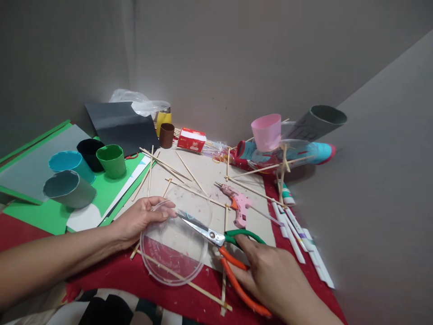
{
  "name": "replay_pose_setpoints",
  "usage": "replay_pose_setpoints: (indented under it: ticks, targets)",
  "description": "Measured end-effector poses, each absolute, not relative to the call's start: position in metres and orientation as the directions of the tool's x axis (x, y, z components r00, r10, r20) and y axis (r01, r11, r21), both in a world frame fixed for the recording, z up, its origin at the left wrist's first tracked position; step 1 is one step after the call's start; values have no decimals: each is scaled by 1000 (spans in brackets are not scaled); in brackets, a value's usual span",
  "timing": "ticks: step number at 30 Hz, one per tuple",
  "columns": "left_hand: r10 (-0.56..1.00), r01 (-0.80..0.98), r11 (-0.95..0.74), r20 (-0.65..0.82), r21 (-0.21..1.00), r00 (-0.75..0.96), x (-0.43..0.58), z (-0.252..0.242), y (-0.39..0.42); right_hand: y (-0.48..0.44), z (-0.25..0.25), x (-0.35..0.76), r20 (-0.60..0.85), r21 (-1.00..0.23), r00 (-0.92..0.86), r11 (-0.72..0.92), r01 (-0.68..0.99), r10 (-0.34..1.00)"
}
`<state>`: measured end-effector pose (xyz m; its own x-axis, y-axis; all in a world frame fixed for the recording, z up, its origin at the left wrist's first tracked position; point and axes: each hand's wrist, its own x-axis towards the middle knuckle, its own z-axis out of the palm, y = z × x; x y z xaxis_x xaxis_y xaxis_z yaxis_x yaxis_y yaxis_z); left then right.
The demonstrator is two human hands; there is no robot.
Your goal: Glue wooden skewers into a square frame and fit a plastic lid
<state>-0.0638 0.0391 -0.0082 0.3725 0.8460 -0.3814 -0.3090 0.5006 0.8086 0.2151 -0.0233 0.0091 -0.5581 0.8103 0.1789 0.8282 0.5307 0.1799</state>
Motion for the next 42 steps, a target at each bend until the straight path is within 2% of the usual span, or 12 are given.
replay_pose_setpoints:
  ticks: [6,13,23,25,27,32,34,37,42]
  targets:
    - [859,-267,466,-359,843,365,-65,-7,39,-27,4,218,104,98,-541,532,841,835]
    - [843,-284,497,-379,820,382,-65,-8,43,-27,-3,220,144,80,-562,556,827,815]
    - [754,-256,596,-421,761,504,-70,-12,52,-24,-5,230,174,45,-568,569,821,805]
    - [743,-264,611,-424,747,519,-70,-10,52,-24,-5,230,176,-11,-550,560,828,817]
    - [740,-275,616,-423,738,523,-70,-6,52,-24,-5,227,160,-118,-508,528,841,846]
    - [745,-307,616,-409,726,527,-68,1,49,-24,-2,218,-16,-453,-398,348,821,917]
    - [741,-321,620,-402,716,538,-68,1,47,-24,1,217,-64,-509,-382,299,807,922]
    - [761,-318,590,-379,742,526,-68,-1,46,-26,7,217,-48,-428,-380,325,843,924]
    - [798,-301,538,-361,787,483,-69,-6,47,-28,15,219,160,-105,-438,457,883,885]
